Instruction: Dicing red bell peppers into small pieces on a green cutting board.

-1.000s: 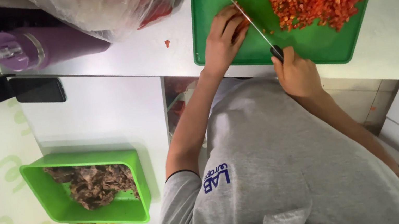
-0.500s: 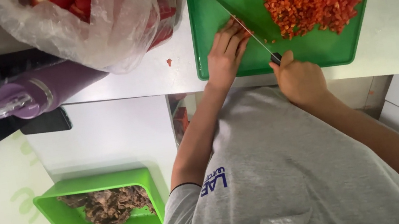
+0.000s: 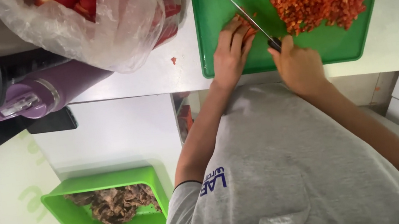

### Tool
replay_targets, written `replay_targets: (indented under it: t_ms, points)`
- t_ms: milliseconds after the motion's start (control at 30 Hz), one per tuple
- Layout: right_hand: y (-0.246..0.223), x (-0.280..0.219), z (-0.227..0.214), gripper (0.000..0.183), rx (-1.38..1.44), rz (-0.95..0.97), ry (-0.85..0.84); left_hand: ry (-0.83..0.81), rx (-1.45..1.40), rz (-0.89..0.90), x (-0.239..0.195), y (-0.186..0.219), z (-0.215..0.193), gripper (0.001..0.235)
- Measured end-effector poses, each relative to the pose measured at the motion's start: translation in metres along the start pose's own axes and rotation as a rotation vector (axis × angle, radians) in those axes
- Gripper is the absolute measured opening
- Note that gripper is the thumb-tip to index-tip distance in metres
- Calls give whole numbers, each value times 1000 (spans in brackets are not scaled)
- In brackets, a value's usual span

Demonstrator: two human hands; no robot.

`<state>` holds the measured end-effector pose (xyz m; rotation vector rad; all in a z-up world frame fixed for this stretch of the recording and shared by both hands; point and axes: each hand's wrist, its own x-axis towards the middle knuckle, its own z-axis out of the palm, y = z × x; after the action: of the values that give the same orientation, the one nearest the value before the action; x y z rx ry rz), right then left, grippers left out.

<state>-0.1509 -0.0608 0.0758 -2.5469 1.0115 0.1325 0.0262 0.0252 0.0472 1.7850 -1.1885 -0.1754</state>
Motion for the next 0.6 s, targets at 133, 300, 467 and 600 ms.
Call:
replay_targets:
  t_ms: [133, 300, 467, 600]
  points:
    - [7, -22, -1, 41, -69, -43, 31, -30, -5, -12, 2, 0, 4, 31]
    - [16, -27, 15, 42, -111, -32, -64, -40, 19, 7, 3, 0, 3, 30]
    - [2, -10, -6, 44, -103, 22, -138, -49, 20, 12, 2, 0, 1, 28]
    - [12, -3, 19, 43, -45, 5, -113, -56, 34, 14, 6, -3, 2, 28]
